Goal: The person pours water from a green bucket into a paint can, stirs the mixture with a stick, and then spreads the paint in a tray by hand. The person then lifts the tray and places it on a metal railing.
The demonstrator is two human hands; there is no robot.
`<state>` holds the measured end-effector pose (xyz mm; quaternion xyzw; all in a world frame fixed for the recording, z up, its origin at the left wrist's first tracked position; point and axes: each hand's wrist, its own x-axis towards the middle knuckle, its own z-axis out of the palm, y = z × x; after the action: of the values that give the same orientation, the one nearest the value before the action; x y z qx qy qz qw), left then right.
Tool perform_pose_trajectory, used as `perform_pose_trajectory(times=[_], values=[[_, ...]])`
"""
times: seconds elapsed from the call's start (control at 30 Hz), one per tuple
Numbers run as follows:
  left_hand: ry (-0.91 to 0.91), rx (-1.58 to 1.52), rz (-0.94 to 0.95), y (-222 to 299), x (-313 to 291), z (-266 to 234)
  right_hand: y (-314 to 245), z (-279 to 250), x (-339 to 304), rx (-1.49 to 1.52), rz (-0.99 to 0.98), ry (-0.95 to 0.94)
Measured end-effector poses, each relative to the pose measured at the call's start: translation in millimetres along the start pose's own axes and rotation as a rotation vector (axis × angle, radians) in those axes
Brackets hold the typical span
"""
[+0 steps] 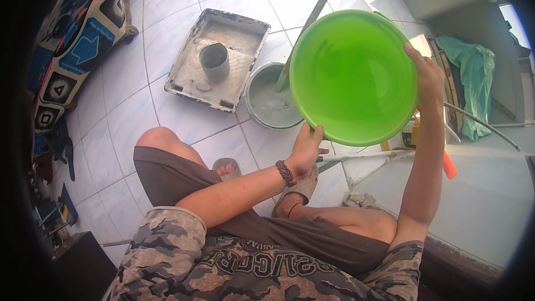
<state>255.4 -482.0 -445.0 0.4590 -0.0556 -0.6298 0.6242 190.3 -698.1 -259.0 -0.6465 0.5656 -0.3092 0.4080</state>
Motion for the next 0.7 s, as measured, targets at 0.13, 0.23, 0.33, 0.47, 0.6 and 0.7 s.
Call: perform_pose_trajectory(times=[0.13, 0.23, 0.33, 0.47, 0.6, 0.7], values=[[0.04, -0.058, 0.027, 1, 6, 9, 35, -12, 25, 0.037, 0.022, -0.056], [0.025, -0.081, 0.073, -1, 14, 13, 59, -17, 39, 0.066, 0.09, -0.043], [-0.02, -0.109, 0.113, 5, 27, 17, 89, -30, 61, 0.212, 0.231, -0.033], [-0.092, -0.096, 0.081, 21, 60, 23, 123, -41, 84, 0.37, 0.351, 0.044], [-0.147, -0.045, 0.019, 40, 82, 29, 174, -54, 117, 0.4, 0.325, 0.125], [-0.162, -0.065, 0.014, 40, 97, 30, 191, -49, 122, 0.281, 0.311, 0.191]])
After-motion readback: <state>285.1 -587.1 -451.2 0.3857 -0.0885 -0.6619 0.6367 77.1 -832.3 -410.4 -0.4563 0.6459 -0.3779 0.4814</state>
